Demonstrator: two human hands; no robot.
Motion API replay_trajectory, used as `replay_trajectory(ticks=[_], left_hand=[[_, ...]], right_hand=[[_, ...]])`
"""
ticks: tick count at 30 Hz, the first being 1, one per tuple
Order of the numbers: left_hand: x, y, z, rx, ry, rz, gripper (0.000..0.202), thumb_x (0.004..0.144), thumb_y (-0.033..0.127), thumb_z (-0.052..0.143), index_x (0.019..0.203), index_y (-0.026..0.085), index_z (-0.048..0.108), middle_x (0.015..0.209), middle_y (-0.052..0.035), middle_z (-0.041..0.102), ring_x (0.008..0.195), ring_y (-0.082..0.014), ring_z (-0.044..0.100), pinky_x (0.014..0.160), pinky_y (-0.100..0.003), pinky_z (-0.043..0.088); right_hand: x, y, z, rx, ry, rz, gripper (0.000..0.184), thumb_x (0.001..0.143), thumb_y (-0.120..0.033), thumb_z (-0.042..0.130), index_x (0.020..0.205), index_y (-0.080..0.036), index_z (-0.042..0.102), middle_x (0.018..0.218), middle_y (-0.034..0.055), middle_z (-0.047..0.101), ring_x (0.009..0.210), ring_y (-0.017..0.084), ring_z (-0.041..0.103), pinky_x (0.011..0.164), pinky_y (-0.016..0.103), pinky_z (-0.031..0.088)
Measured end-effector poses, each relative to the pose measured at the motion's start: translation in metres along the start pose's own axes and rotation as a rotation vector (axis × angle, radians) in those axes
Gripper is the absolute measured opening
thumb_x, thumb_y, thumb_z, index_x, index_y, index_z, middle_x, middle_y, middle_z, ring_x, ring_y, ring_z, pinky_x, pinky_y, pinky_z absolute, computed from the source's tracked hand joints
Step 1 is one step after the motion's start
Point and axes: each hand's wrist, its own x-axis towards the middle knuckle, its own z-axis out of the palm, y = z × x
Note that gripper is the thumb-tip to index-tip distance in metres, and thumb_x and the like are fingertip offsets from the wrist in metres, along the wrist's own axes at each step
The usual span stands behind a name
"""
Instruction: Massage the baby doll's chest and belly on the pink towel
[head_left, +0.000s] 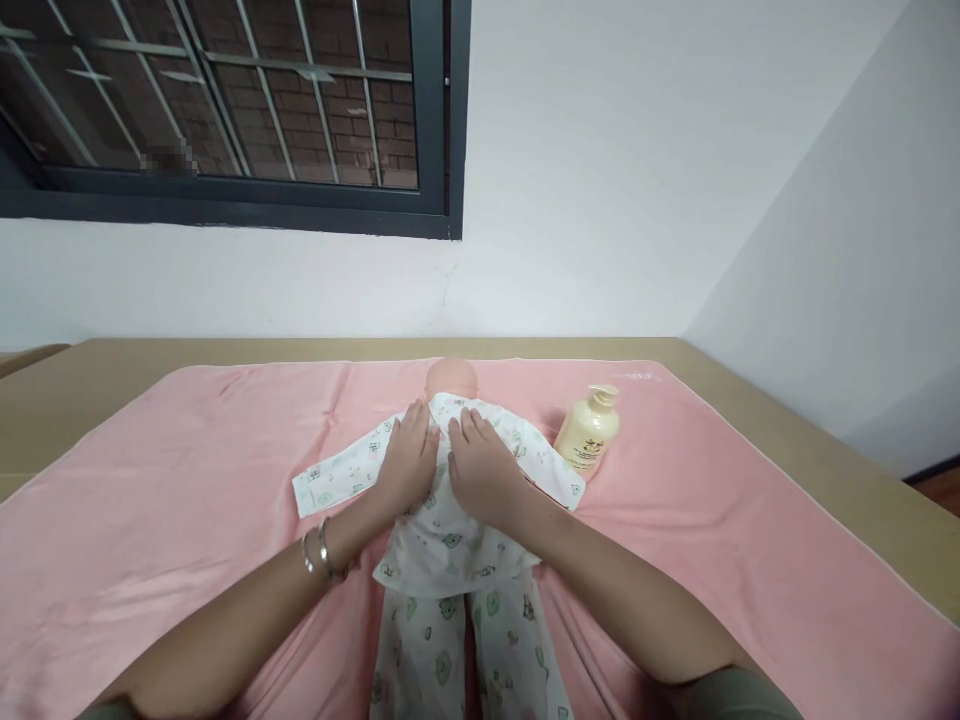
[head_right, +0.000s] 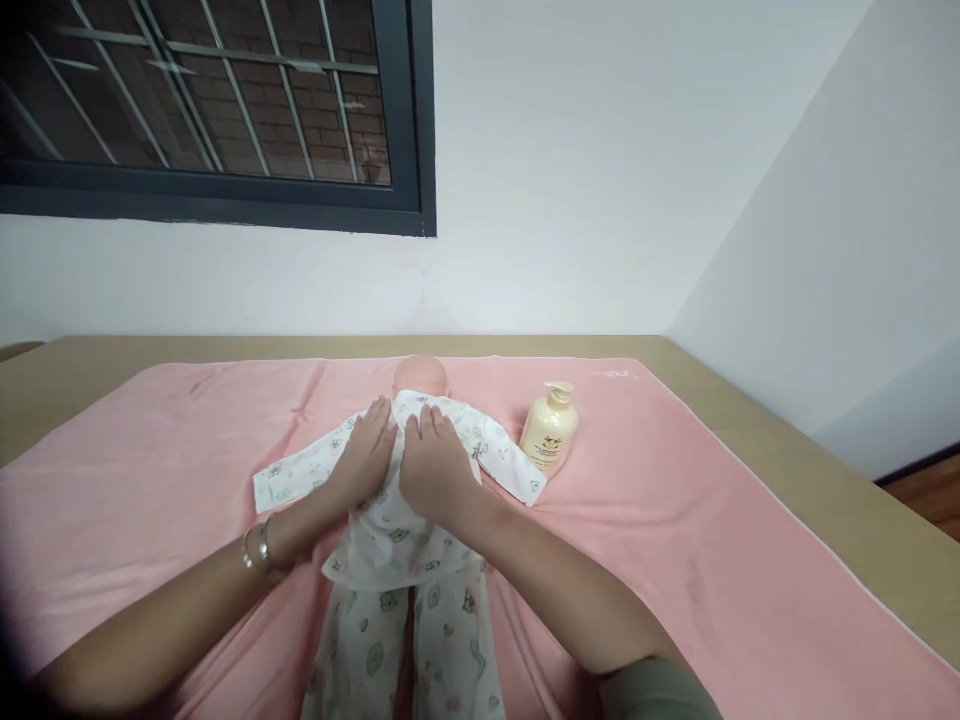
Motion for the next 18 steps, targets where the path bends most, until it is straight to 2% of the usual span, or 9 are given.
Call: replay_trajectory(ticks=[2,4,6,8,10,11,13,15,18], left_hand=[[0.019,-0.002,0.0,-0.028,0.004,-0.053,0.058,0.099,0.038,0.018,0.146,0.007,0.033,0.155,-0.02,0.029,0.147,-0.0276,0.02,0.119,-0.054,0.019],[0.018,-0.001,0.004,-0.039,0.038,-0.028,0.057,0.099,0.038,0.02,0.146,0.009,0.033,0.156,-0.0198,0.028,0.147,-0.0279,0.018,0.118,-0.055,0.02],[-0.004,0.002,0.008,-0.046,0.071,0.056,0.055,0.099,0.037,0.023,0.148,0.013,0.029,0.157,-0.0173,0.026,0.148,-0.0272,0.016,0.118,-0.056,0.02],[-0.036,0.006,0.01,-0.059,0.045,0.142,0.056,0.099,0.036,0.025,0.151,0.016,0.021,0.16,-0.0148,0.019,0.149,-0.0261,0.011,0.119,-0.054,0.019],[-0.061,0.009,0.008,-0.066,-0.03,0.131,0.058,0.099,0.039,0.026,0.153,0.019,0.017,0.161,-0.0119,0.014,0.149,-0.0255,0.008,0.12,-0.053,0.018],[-0.066,0.009,0.006,-0.076,-0.055,0.112,0.058,0.099,0.039,0.026,0.153,0.02,0.016,0.162,-0.0113,0.014,0.149,-0.0252,0.008,0.12,-0.053,0.017],[-0.058,0.008,0.002,-0.11,-0.065,0.063,0.057,0.099,0.04,0.024,0.152,0.018,0.02,0.161,-0.0123,0.017,0.149,-0.025,0.011,0.12,-0.053,0.016],[-0.031,0.005,-0.001,-0.144,-0.047,0.01,0.057,0.098,0.039,0.023,0.149,0.015,0.028,0.158,-0.0151,0.024,0.148,-0.0259,0.015,0.12,-0.053,0.015],[0.015,0.003,-0.002,-0.142,-0.042,-0.068,0.057,0.097,0.041,0.025,0.144,0.011,0.037,0.157,-0.0187,0.025,0.148,-0.0292,0.016,0.118,-0.055,0.017]], right_hand=[[-0.004,-0.003,-0.002,0.021,-0.007,-0.043,0.052,0.092,-0.016,0.039,0.14,0.002,0.042,0.147,0.0261,0.04,0.142,0.034,0.029,0.115,0.049,0.025],[0.003,0.007,-0.002,0.087,-0.014,-0.007,0.049,0.096,-0.019,0.032,0.14,-0.002,0.044,0.148,0.0223,0.041,0.142,0.031,0.03,0.114,0.048,0.026],[0.018,0.025,0.0,0.162,-0.014,0.078,0.049,0.1,-0.026,0.026,0.142,-0.007,0.043,0.149,0.0187,0.041,0.142,0.028,0.03,0.114,0.048,0.026],[0.033,0.042,0.004,0.209,-0.011,0.147,0.05,0.101,-0.032,0.027,0.143,-0.009,0.042,0.15,0.0167,0.04,0.143,0.026,0.028,0.115,0.048,0.024],[0.04,0.046,0.007,0.198,-0.007,0.17,0.052,0.101,-0.035,0.03,0.144,-0.009,0.04,0.15,0.0171,0.04,0.143,0.026,0.028,0.115,0.046,0.023],[0.038,0.043,0.008,0.162,-0.003,0.164,0.053,0.1,-0.035,0.031,0.144,-0.007,0.04,0.15,0.0184,0.04,0.143,0.027,0.029,0.115,0.047,0.023],[0.025,0.027,0.006,0.066,0.008,0.13,0.054,0.099,-0.032,0.033,0.143,-0.002,0.039,0.148,0.0218,0.041,0.141,0.03,0.031,0.114,0.048,0.026],[0.003,0.005,-0.001,-0.026,0.005,0.076,0.054,0.095,-0.025,0.038,0.142,0.001,0.04,0.145,0.0246,0.044,0.139,0.033,0.035,0.112,0.05,0.03],[-0.028,-0.022,-0.021,-0.144,-0.058,-0.04,0.059,0.083,-0.019,0.054,0.137,0.004,0.045,0.14,0.0291,0.046,0.133,0.038,0.043,0.106,0.048,0.038]])
